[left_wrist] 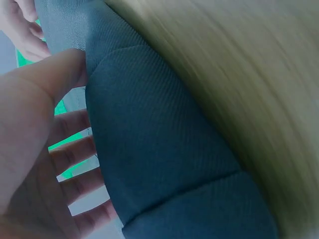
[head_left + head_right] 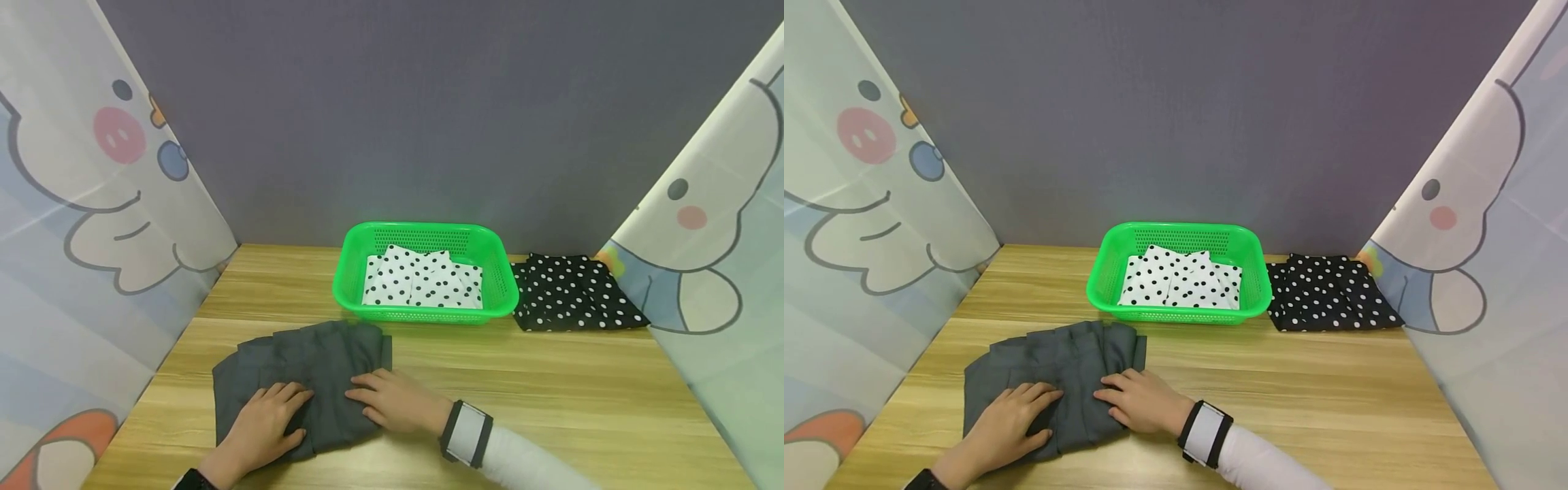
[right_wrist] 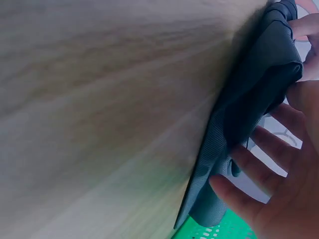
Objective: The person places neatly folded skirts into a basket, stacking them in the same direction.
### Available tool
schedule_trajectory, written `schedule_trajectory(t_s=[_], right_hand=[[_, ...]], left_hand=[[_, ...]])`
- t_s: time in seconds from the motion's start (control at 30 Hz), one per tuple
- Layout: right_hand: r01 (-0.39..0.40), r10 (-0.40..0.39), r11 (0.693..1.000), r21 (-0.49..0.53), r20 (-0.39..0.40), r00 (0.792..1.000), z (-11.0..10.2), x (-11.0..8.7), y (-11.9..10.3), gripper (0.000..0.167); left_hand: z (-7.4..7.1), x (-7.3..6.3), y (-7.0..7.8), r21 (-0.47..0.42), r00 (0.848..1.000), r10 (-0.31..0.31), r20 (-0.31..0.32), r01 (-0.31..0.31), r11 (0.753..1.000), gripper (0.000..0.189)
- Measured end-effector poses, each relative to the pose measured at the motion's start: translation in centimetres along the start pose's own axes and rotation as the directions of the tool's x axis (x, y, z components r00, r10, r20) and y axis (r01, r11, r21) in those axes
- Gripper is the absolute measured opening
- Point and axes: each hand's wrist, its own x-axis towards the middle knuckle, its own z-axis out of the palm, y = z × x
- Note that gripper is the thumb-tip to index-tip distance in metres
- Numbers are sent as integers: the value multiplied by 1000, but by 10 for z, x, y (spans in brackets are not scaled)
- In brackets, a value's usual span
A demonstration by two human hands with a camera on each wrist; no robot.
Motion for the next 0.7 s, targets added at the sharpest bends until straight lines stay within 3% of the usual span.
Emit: schedule_trajectory(t_s=[0.27, 0.53, 0.7], right_hand=[[-27, 27, 999, 25, -5, 1000, 8, -18, 8, 36], [-109, 101, 984, 140, 62, 993, 3, -45, 17, 36], [-148, 138, 971, 188, 65, 988, 3, -62, 24, 34]], left_hand=[[4, 11, 13, 13, 999, 36, 6, -36, 999, 53], [9, 28, 32, 23, 997, 75, 12, -75, 997, 54], [11, 41, 48, 43, 995, 102, 12, -103, 994, 56]])
